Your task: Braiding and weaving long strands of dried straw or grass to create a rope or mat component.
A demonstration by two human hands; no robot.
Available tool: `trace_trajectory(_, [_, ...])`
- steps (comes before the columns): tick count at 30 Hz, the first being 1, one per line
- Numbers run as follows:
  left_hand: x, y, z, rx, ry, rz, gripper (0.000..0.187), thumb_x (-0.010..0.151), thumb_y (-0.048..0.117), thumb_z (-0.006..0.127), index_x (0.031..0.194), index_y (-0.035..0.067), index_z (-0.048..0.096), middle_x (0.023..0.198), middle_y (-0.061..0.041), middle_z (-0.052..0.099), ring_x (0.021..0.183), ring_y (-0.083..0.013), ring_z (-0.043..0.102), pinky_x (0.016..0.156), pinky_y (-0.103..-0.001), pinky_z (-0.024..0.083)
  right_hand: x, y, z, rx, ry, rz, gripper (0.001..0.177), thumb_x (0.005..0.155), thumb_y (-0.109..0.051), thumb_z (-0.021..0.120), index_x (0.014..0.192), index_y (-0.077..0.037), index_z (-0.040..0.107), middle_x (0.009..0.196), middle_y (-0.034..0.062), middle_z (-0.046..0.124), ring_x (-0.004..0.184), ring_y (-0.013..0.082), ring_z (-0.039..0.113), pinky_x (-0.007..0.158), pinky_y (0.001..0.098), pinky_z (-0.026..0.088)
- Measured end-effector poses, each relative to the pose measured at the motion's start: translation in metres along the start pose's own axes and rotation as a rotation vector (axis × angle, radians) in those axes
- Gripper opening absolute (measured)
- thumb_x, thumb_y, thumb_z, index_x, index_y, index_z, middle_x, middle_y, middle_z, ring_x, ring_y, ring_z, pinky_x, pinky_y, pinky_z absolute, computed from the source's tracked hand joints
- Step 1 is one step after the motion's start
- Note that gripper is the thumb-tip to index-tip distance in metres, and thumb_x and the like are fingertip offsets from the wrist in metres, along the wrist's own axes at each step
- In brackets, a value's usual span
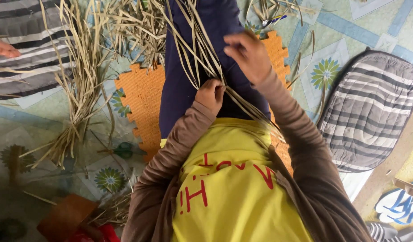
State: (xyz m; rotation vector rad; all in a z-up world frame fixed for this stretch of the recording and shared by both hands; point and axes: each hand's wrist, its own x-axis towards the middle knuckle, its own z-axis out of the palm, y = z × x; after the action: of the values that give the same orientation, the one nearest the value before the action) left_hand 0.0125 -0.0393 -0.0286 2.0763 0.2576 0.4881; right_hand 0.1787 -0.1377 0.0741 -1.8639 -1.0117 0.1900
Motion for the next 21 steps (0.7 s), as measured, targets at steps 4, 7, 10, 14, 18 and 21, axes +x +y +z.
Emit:
trace_trajectory(4, [-0.005,-0.011,0.000,0.098,-0.094,-0.106,0.015,0.092,0.020,0.075,0.096,0.011,0.063,0.079,-0.008,0.067,0.072,-0.0301,0.074,0.055,-0.036,0.063,-0.071,-0.002,-0.003,0.052,-0.026,0.152,0.015,0.098,0.000,0.078,0.112,0.001,0.076,0.079,0.0142,0.070,0.065,0.0232,0.069,0.053,0.0323,0.057])
trace_trajectory(7, [-0.011,-0.022,0.004,0.107,-0.089,-0.126,0.012,0.092,0.018,0.074,0.096,0.012,0.064,0.079,-0.007,0.069,0.071,-0.0286,0.074,0.055,-0.032,0.063,-0.108,-0.009,0.004,-0.027,-0.020,0.140,0.021,0.090,-0.004,0.084,0.110,-0.003,0.077,0.084,0.0123,0.071,0.072,0.0276,0.072,0.057,0.0355,0.058])
trace_trajectory(10, [-0.011,-0.024,0.000,0.125,-0.080,-0.124,0.013,0.090,0.015,0.075,0.096,0.011,0.065,0.079,-0.007,0.069,0.071,-0.0282,0.074,0.054,-0.031,0.063,-0.131,-0.020,0.020,0.010,0.028,0.187,0.024,0.087,-0.007,0.086,0.110,-0.007,0.079,0.086,0.0086,0.069,0.076,0.0261,0.072,0.062,0.0352,0.058])
trace_trajectory(14, [-0.013,-0.031,-0.005,0.211,-0.157,-0.194,0.016,0.087,0.022,0.080,0.094,0.014,0.069,0.073,-0.003,0.070,0.060,-0.0212,0.073,0.050,-0.029,0.063,-0.138,-0.029,0.036,0.075,0.068,0.252,0.020,0.088,-0.004,0.083,0.107,-0.007,0.079,0.087,0.0103,0.068,0.080,0.0274,0.072,0.069,0.0362,0.057])
trace_trajectory(18, [0.009,0.017,-0.079,0.013,-0.078,-0.217,0.004,0.093,0.015,0.074,0.094,0.014,0.070,0.068,-0.001,0.071,0.056,-0.0156,0.073,0.045,-0.024,0.061,-0.128,-0.031,0.022,0.036,0.068,0.233,0.020,0.090,-0.002,0.082,0.110,-0.006,0.079,0.087,0.0108,0.065,0.081,0.0276,0.070,0.069,0.0361,0.057])
trace_trajectory(21, [0.014,0.006,-0.115,-0.018,0.072,-0.183,0.005,0.095,0.008,0.074,0.100,0.009,0.072,0.076,-0.009,0.071,0.059,-0.0189,0.074,0.045,-0.026,0.063,-0.127,-0.029,0.017,0.022,0.051,0.227,0.019,0.090,-0.003,0.083,0.109,-0.005,0.079,0.088,0.0108,0.067,0.080,0.0268,0.071,0.069,0.0348,0.058])
